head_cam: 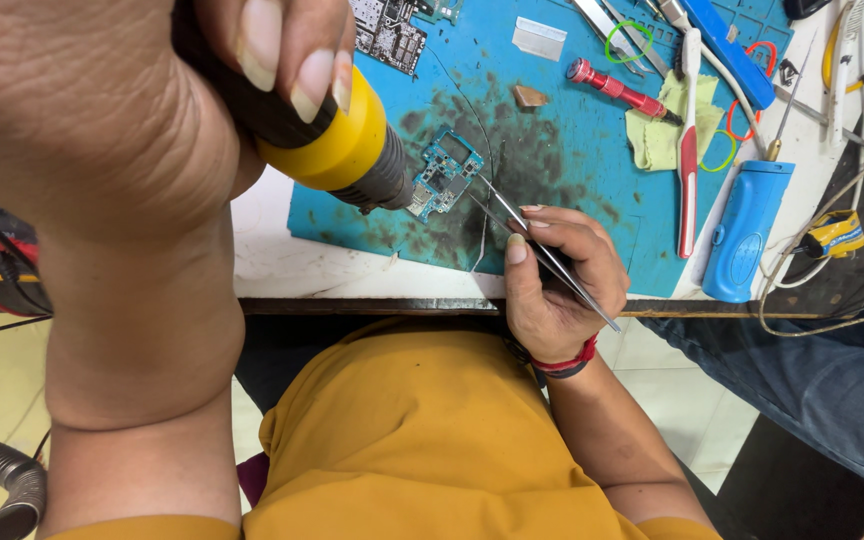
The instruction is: The person uses a hot air gun to heat a small phone motherboard on the work mat, then holds the board with tweezers while soldering its contacts with a soldering iron, repositioning the board to work on different sides.
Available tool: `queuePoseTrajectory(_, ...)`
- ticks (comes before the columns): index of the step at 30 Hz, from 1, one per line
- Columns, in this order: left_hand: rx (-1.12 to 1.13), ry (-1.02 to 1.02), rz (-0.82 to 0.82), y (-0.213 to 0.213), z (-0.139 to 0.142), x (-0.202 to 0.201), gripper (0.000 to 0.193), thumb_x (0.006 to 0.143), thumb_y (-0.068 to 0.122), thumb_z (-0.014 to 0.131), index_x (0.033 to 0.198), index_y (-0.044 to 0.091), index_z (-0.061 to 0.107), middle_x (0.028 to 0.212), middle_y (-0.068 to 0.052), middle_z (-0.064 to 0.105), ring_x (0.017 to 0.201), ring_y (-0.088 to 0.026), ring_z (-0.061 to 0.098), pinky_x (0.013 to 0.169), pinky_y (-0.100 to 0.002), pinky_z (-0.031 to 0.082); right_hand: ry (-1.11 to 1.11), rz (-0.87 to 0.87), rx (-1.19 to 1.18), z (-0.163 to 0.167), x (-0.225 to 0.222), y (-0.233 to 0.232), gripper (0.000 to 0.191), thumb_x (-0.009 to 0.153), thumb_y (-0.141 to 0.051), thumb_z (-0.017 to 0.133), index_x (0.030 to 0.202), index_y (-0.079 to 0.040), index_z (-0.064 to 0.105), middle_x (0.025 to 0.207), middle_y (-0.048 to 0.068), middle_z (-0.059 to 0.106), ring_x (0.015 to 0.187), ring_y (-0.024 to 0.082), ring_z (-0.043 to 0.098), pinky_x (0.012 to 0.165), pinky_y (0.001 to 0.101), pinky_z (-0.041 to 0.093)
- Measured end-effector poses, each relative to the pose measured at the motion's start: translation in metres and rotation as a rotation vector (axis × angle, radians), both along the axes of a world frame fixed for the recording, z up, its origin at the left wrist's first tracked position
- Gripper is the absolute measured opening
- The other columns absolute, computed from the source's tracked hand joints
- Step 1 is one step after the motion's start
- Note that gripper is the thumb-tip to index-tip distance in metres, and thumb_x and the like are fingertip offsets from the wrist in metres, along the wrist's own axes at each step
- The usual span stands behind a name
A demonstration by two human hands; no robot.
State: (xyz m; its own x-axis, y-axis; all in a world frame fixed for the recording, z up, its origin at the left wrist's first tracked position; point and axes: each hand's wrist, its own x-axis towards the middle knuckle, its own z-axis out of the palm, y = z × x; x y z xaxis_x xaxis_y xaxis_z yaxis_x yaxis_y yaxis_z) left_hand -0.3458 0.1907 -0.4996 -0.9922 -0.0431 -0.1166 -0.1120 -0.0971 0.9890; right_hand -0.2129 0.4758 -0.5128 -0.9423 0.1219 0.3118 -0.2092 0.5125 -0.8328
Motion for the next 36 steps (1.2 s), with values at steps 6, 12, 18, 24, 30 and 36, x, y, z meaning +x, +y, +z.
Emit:
queuePoseTrajectory(6, 0.008, 0.002, 0.000, 0.001, 0.001, 0.000, 0.038, 0.119, 0.016, 0.064, 0.086, 0.003, 0.049, 0.068, -0.009, 0.051, 0.056, -0.021, 0.045, 0.059, -0.035, 0.039, 0.009, -0.008, 0.002, -0.001, 0.001, 0.000, 0.015, 0.098, 0.001, 0.073, 0.109, 0.001, 0.063, 0.112, 0.020, 0.072, 0.100, 0.024, 0.073, 0.090, 0.0298, 0.058)
queuePoseTrajectory(12, 0.009, 0.002, 0.004, 0.000, 0.000, 0.002, 0.038, 0.119, 0.017, 0.064, 0.086, 0.003, 0.049, 0.067, -0.009, 0.051, 0.056, -0.021, 0.045, 0.059, -0.035, 0.039, 0.024, -0.013, -0.012, -0.004, 0.002, 0.002, 0.015, 0.098, 0.002, 0.073, 0.108, 0.001, 0.062, 0.110, 0.019, 0.072, 0.102, 0.025, 0.072, 0.096, 0.0337, 0.057)
queuePoseTrajectory(18, 0.011, -0.018, -0.003, -0.005, -0.002, 0.006, 0.038, 0.119, 0.018, 0.064, 0.086, 0.004, 0.049, 0.067, -0.010, 0.051, 0.056, -0.022, 0.045, 0.059, -0.036, 0.039, 0.009, -0.018, -0.077, -0.002, 0.006, 0.003, 0.016, 0.099, 0.000, 0.072, 0.111, 0.001, 0.061, 0.112, 0.019, 0.071, 0.105, 0.027, 0.071, 0.101, 0.0380, 0.055)
queuePoseTrajectory(24, 0.054, -0.041, -0.071, 0.004, 0.027, 0.011, 0.039, 0.119, 0.018, 0.064, 0.086, 0.004, 0.049, 0.067, -0.010, 0.051, 0.056, -0.022, 0.045, 0.059, -0.036, 0.039, 0.025, 0.006, -0.014, 0.007, 0.010, 0.009, 0.017, 0.099, -0.005, 0.073, 0.111, 0.000, 0.061, 0.106, 0.018, 0.072, 0.104, 0.028, 0.072, 0.104, 0.0415, 0.054)
queuePoseTrajectory(30, 0.256, 0.009, -0.283, 0.009, 0.064, 0.035, 0.039, 0.119, 0.019, 0.063, 0.086, 0.004, 0.048, 0.067, -0.010, 0.051, 0.056, -0.023, 0.045, 0.059, -0.036, 0.039, 0.011, 0.058, -0.004, 0.001, 0.007, 0.011, 0.018, 0.097, -0.007, 0.072, 0.110, -0.002, 0.060, 0.105, 0.016, 0.070, 0.099, 0.030, 0.073, 0.101, 0.0432, 0.056)
queuePoseTrajectory(36, 0.380, 0.089, -0.415, 0.021, 0.083, 0.019, 0.039, 0.119, 0.020, 0.063, 0.086, 0.004, 0.048, 0.067, -0.010, 0.051, 0.056, -0.023, 0.045, 0.059, -0.037, 0.039, -0.035, 0.126, 0.033, 0.003, 0.015, 0.009, 0.018, 0.092, -0.006, 0.071, 0.106, -0.003, 0.059, 0.097, 0.013, 0.069, 0.097, 0.031, 0.074, 0.097, 0.0455, 0.057)
